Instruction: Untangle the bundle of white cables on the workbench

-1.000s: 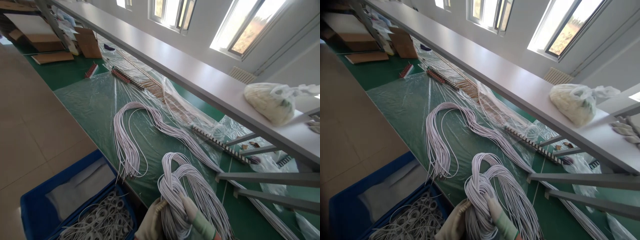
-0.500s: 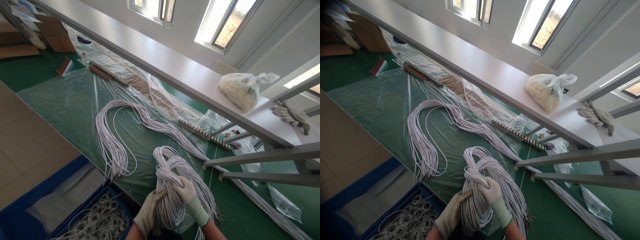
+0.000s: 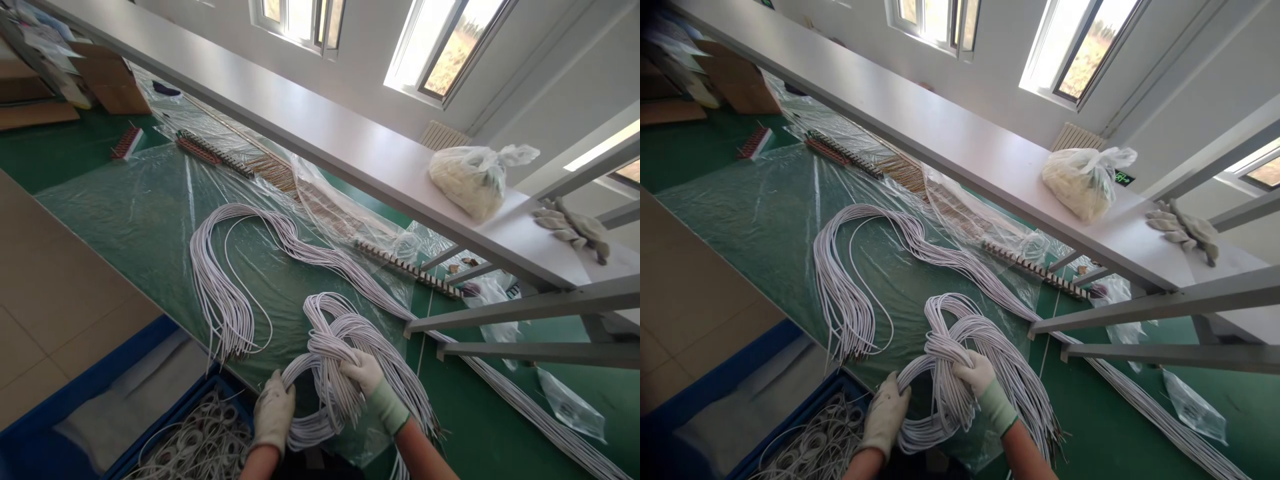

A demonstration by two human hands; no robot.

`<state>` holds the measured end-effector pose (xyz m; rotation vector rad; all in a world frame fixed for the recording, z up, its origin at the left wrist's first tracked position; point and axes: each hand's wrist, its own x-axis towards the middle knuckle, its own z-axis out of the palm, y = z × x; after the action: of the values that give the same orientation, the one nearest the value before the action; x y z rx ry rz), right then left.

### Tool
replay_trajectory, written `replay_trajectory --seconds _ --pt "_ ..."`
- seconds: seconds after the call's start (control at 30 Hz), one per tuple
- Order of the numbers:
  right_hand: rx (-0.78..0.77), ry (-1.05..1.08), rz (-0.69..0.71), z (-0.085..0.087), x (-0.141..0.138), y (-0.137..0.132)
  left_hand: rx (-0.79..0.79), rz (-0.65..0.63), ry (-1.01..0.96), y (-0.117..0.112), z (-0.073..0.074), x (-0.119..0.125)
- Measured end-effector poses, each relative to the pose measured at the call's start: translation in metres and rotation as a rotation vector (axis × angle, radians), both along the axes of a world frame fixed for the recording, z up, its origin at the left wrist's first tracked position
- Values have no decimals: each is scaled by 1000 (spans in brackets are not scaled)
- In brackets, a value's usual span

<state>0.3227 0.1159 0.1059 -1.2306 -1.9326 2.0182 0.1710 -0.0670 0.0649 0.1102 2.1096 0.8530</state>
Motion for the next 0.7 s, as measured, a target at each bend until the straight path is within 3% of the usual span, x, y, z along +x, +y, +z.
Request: replay_trajectory --seconds 0.13,0.37,0.53,0.7 --pt "57 -19 48 -6 -17 -17 189 -31 29 10 10 6" --pt "211 -77 139 11 -32 -36 602 -83 -446 35 49 12" --pt "354 -182 108 34 -36 -31 651 -48 -540 33 51 7" --pt "320 -202 23 51 -46 -6 587 -83 -635 33 49 8"
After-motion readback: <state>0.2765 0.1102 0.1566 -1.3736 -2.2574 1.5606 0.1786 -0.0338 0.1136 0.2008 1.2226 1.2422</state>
